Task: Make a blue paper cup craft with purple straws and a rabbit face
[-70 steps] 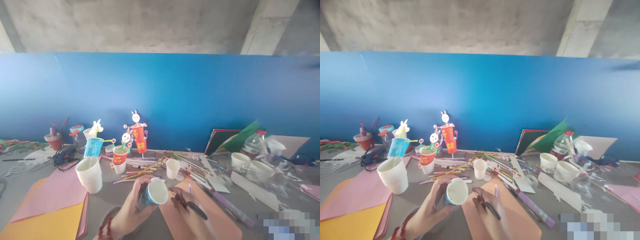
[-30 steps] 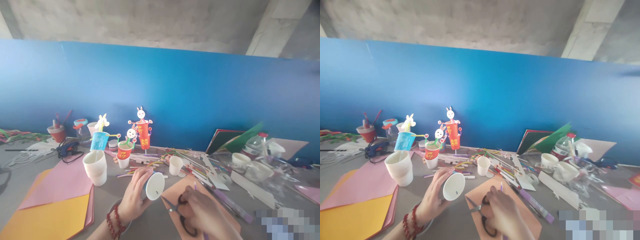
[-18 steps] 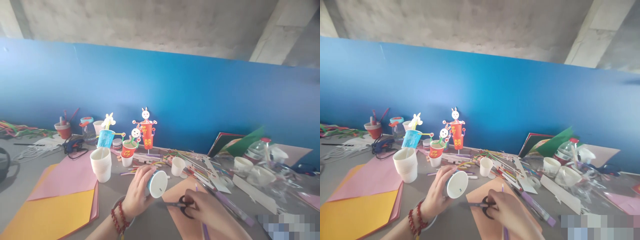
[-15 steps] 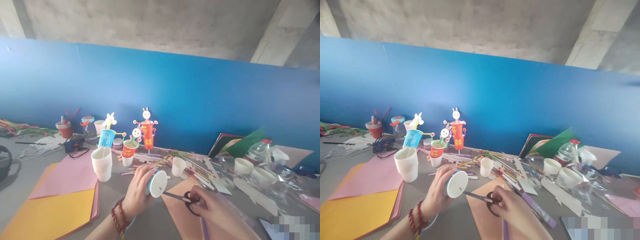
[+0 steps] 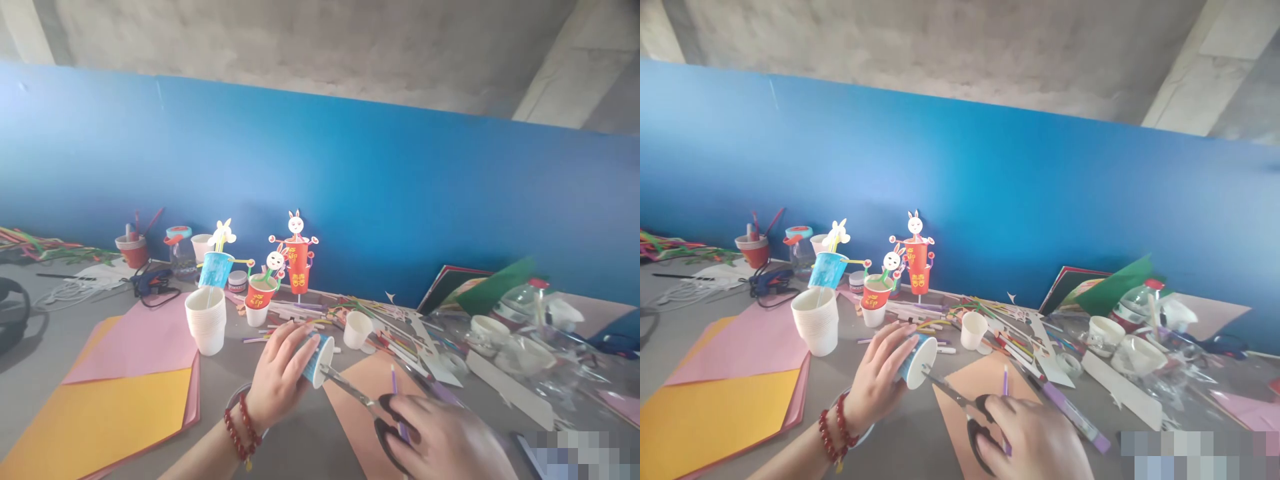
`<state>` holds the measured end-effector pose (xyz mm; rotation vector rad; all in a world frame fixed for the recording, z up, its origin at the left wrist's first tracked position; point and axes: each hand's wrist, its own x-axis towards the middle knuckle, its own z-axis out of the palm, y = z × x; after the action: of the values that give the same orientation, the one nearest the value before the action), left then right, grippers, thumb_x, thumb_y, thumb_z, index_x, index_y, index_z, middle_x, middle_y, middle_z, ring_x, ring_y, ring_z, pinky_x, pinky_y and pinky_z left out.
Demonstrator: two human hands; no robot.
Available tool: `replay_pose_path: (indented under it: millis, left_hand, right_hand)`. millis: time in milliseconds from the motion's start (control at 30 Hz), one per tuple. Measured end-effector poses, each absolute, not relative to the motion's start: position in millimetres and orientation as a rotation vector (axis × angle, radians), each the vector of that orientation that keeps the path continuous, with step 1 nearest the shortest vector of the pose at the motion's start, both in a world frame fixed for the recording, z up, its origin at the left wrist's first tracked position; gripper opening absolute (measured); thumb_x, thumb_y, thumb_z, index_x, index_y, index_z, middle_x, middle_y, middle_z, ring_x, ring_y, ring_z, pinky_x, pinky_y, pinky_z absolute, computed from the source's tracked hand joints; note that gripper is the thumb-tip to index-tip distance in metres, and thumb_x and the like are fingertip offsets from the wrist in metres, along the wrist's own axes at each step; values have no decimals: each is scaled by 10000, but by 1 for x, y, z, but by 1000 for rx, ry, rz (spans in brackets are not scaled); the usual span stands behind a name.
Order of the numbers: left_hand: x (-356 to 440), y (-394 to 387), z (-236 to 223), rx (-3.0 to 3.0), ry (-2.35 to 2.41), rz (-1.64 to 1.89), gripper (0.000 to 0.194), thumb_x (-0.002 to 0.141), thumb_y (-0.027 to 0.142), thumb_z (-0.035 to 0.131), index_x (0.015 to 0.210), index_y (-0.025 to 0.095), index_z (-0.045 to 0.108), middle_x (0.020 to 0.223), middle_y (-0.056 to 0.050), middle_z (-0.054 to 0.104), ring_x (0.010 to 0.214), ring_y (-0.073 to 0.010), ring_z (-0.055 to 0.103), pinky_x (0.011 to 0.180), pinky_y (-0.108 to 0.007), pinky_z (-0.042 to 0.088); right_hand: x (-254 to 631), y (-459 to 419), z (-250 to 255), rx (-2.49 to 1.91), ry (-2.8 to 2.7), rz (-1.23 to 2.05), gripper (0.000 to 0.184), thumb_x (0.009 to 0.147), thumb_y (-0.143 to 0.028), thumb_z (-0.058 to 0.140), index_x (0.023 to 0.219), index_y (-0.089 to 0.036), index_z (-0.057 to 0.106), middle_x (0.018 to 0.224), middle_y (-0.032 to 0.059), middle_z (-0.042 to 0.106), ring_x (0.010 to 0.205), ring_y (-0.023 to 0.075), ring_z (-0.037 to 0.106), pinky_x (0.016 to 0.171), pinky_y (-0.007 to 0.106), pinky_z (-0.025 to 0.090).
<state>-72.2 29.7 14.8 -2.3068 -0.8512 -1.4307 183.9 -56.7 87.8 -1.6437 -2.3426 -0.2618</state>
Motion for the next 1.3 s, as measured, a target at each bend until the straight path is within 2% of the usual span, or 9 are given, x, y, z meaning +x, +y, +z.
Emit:
replay_pose_path:
  millis: [167,267,367,600,800,1000,1067,1300]
  left_hand:
    - [-72,27,20,-2246,-849,-1281,542,868,51,550,1395,143,468,1302,-187,629,1293,-324,486,1046,-533,468]
    - [-72,26,22,-2235,-872,-1272,541,854,29,549,1377,153,493,1299,-175,630,1286,-319,496,1058,-523,453]
    - [-71,25,23,-2235,-889,-1261,573,817,-12,546,1368,135,504,1298,-179,618,1280,-325,494,1067,-517,437]
    - [-72,25,26,-2200,-900,-1284,592,778,-79,532,1342,97,501,1266,-196,610,1257,-328,485,1062,-525,431]
    - [-72,26,27,-2187,-914,-1291,541,815,-44,549,1337,93,498,1230,-191,633,1238,-324,499,1055,-518,446]
    - [-72,27,25,-2176,-935,-1305,533,836,-20,556,1350,106,487,1222,-178,642,1235,-315,509,1052,-506,462]
    - [-72,27,25,-2172,-937,-1317,559,824,-33,555,1360,108,479,1226,-180,638,1239,-317,506,1054,-514,461]
    - [-69,22,24,-2218,-876,-1337,622,783,-57,541,1377,116,469,1248,-178,626,1257,-322,496,1054,-531,461]
  right_hand:
    - [185,-48,87,-1471,-2472,-360,182,778,-221,616,612,-258,551,451,-41,600,402,158,584,424,269,238]
    - [178,-50,91,-1491,-2501,-396,222,753,-208,620,563,-248,513,399,-48,543,334,132,505,406,282,160]
    - [172,-52,94,-1489,-2522,-375,194,742,-176,608,579,-244,526,394,-50,537,332,124,485,411,294,121]
    - [174,-50,86,-1521,-2487,-390,163,778,-152,555,636,-228,526,425,-64,554,353,116,501,434,280,139]
    - [178,-46,82,-1454,-2547,-515,176,828,-181,529,659,-229,527,440,-48,583,361,136,529,449,306,107]
    - [184,-40,88,-1325,-2610,-477,184,862,-195,537,680,-224,538,498,-43,626,420,131,584,452,292,177]
    - [184,-38,90,-1326,-2602,-484,165,851,-203,550,688,-225,559,490,-44,625,427,134,595,456,282,189]
    - [171,-35,92,-1494,-2582,-480,124,750,-213,593,628,-217,570,444,-30,632,387,151,582,455,286,89]
